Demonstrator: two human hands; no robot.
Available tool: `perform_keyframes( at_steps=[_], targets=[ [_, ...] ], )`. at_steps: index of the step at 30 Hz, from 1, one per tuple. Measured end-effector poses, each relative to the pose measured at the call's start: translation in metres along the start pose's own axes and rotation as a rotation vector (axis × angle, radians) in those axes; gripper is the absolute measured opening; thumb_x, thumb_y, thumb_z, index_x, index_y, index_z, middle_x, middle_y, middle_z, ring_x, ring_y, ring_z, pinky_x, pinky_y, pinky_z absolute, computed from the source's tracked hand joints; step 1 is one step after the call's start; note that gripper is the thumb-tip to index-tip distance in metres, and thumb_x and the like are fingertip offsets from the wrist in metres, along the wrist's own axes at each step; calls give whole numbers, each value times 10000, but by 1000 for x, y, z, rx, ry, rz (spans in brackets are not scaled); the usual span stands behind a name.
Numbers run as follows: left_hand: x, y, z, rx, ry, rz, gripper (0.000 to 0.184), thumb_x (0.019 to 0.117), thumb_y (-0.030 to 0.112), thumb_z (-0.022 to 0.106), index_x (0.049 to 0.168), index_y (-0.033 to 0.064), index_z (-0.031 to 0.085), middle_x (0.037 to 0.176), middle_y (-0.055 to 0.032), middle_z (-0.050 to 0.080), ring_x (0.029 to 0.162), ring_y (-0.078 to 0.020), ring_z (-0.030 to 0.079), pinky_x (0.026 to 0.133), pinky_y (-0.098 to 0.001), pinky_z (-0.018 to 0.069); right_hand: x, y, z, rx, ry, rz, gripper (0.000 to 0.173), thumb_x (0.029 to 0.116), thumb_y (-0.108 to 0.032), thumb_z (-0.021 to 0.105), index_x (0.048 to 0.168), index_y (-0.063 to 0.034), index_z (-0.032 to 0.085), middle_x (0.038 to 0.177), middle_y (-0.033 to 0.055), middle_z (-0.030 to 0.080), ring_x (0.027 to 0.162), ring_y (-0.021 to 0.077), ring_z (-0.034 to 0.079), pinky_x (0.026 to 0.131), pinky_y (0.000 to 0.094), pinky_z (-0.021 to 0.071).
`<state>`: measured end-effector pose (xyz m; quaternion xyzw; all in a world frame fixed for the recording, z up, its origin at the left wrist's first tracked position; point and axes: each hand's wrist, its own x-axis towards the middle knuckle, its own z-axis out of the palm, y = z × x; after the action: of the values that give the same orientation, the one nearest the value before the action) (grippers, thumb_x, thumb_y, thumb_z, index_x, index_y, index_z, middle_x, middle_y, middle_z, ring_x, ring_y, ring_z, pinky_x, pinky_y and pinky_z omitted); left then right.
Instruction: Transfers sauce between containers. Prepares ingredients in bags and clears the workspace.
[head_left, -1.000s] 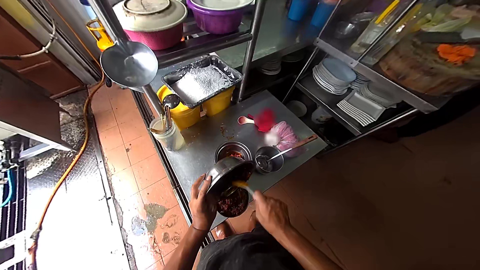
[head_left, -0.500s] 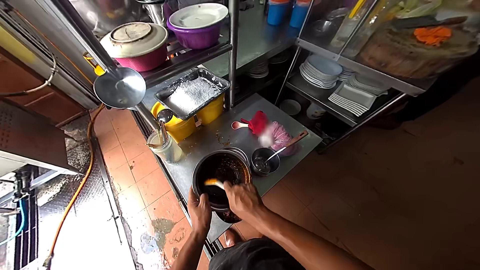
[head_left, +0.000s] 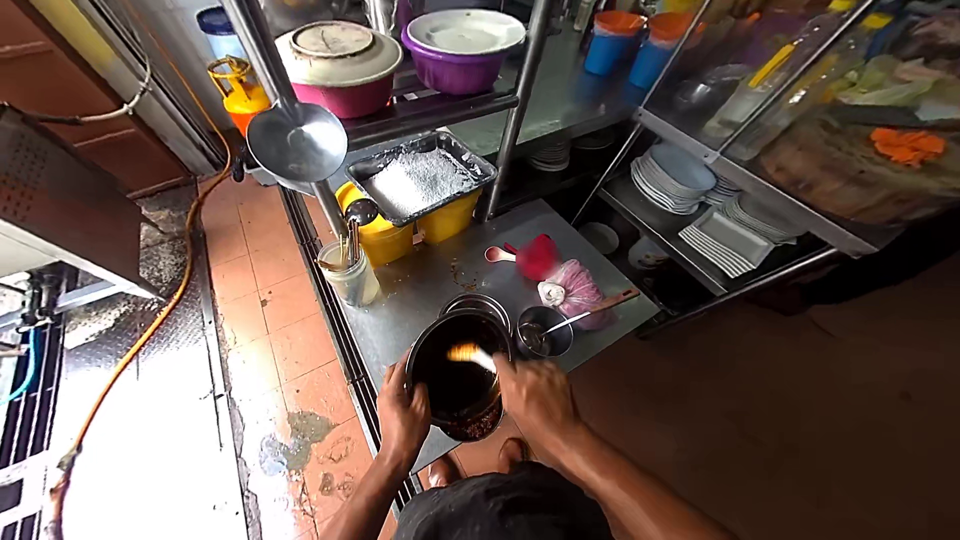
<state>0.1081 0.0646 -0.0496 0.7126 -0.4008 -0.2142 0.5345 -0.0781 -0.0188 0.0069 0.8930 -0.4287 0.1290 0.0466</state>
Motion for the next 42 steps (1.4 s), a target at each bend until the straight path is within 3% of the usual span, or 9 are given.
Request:
perform_keyframes(
  at_steps=[2,6,11,15,27,30,34,38,42],
  targets=[
    [-2,0,-1,-11,8,35,489,893,26,556,1363,125,643,1196,-59,673,1044,-133,667,864,-372,584,18,5,5,-26,59,52,67,903,-96,667,951,-73,708,633,96,624,595,293,664,540,443,519],
    [11,-4,0,-54,44,114,493,908,34,545,1390,108,617,1263,-68,647,1097,-126,652,894,-338,580,-7,-7,-2,54,-392,180,234,991,-140,528,1142,-106,703,809,142,717,794,344,726,708,522,561],
    [-7,-20,6,-57,58,316,449,925,-4,528,1356,68,632,1328,-81,636,1226,-146,612,1044,-339,523,-2,1,11,91,-7,293,134,969,-142,575,946,-83,693,602,117,625,541,337,658,460,495,490],
    [-2,-26,20,-123,136,350,419,939,6,523,1337,74,637,1317,-76,636,1215,-140,613,1022,-334,535,-25,0,10,165,-500,327,309,1048,-257,418,1161,-127,675,837,129,729,839,347,735,718,551,553],
    [-2,-41,14,-62,37,510,494,937,19,608,1387,225,608,1454,-144,544,1257,-242,619,992,-424,575,-53,2,33,270,-123,128,326,1002,-275,459,905,-94,713,582,84,621,533,293,662,463,494,502],
    [-7,-38,17,-94,45,526,449,952,13,592,1370,175,632,1434,-148,570,1268,-235,616,1021,-406,560,-29,10,34,366,-80,221,248,1010,-224,530,994,-59,715,642,115,649,585,321,669,519,536,522],
    [-6,-35,20,-66,91,559,424,983,58,562,1381,202,599,1444,-119,560,1310,-213,580,1063,-393,526,-29,3,16,229,-544,230,339,1075,-317,410,1139,-122,680,851,130,726,854,347,728,735,558,547],
    [-5,-43,17,-59,122,555,405,985,68,569,1365,205,601,1438,-133,552,1297,-205,586,1043,-365,533,-37,6,16,350,-382,218,318,1044,-282,460,1023,-87,711,735,119,693,710,322,710,623,545,543],
    [-8,-40,19,-58,113,560,396,987,72,577,1367,183,595,1444,-154,540,1282,-216,596,1033,-366,539,-23,3,30,305,-451,348,290,1079,-290,471,1141,-117,696,857,127,726,842,323,721,740,541,550]
  ],
)
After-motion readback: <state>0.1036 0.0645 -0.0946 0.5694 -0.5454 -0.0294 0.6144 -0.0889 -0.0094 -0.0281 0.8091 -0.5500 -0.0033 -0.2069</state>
